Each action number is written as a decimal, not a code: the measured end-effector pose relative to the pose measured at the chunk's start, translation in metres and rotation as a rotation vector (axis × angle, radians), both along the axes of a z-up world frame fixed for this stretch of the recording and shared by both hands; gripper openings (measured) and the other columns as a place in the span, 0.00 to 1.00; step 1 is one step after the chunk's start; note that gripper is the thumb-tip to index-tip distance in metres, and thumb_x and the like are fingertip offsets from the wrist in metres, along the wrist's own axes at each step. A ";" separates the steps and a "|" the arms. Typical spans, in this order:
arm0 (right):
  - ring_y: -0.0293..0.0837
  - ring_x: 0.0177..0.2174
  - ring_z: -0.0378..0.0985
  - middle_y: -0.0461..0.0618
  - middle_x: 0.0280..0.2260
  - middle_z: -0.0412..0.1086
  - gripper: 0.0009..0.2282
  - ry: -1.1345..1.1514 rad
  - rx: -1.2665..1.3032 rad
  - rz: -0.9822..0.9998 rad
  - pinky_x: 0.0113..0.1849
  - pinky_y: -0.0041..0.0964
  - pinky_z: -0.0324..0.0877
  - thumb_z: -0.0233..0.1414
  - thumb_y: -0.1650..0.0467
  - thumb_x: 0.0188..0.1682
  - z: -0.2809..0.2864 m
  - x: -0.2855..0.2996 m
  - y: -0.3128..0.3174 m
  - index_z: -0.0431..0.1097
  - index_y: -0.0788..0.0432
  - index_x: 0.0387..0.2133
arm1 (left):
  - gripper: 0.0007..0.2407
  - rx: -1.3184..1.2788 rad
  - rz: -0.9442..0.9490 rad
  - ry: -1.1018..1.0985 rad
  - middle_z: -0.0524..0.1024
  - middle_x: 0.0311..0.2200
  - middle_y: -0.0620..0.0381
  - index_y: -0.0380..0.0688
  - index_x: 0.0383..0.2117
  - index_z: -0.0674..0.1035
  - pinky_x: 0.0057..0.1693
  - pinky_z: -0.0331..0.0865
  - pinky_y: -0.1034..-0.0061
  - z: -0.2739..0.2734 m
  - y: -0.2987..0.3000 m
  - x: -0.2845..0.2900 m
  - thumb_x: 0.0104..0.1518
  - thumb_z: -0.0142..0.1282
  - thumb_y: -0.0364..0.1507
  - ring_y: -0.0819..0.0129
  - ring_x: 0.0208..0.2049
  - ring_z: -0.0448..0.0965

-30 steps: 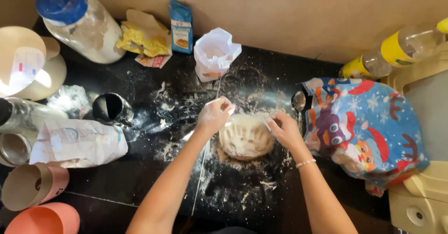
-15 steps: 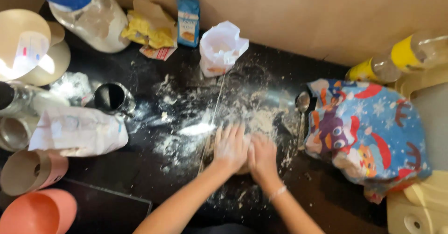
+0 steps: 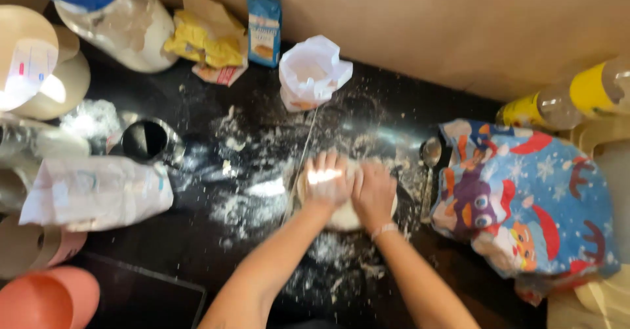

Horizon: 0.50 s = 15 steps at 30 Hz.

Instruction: Kneading a ball of dough on a floured kitchen counter.

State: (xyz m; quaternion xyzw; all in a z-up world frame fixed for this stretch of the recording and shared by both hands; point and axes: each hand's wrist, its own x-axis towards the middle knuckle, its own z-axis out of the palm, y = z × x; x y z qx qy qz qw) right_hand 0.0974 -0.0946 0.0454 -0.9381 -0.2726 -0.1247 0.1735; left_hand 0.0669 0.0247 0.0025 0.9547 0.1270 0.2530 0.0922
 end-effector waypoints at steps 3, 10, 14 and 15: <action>0.66 0.44 0.77 0.58 0.39 0.75 0.19 0.590 0.072 -0.039 0.43 0.64 0.70 0.41 0.57 0.58 -0.063 0.050 -0.009 0.77 0.53 0.40 | 0.19 -0.326 -0.039 0.448 0.74 0.44 0.49 0.44 0.44 0.78 0.50 0.69 0.52 0.021 0.019 0.031 0.61 0.48 0.46 0.52 0.49 0.75; 0.59 0.49 0.78 0.55 0.42 0.78 0.24 0.818 0.184 -0.079 0.51 0.56 0.68 0.38 0.54 0.60 -0.032 0.034 -0.013 0.80 0.55 0.43 | 0.29 -0.676 0.104 0.837 0.82 0.49 0.52 0.54 0.47 0.82 0.58 0.71 0.53 -0.007 0.038 0.035 0.60 0.32 0.57 0.52 0.56 0.79; 0.70 0.33 0.77 0.65 0.23 0.73 0.22 0.545 0.122 -0.019 0.34 0.64 0.66 0.46 0.57 0.53 0.043 -0.017 -0.005 0.75 0.61 0.20 | 0.10 0.239 -0.076 -0.345 0.61 0.17 0.61 0.51 0.19 0.72 0.29 0.62 0.67 -0.051 -0.006 -0.021 0.60 0.44 0.33 0.63 0.19 0.65; 0.72 0.29 0.76 0.70 0.21 0.71 0.20 0.399 0.138 0.040 0.31 0.66 0.65 0.45 0.62 0.55 0.057 -0.041 -0.007 0.73 0.65 0.20 | 0.12 0.301 -0.028 -0.371 0.58 0.20 0.58 0.54 0.19 0.70 0.29 0.57 0.64 -0.049 -0.020 -0.046 0.63 0.41 0.35 0.59 0.21 0.63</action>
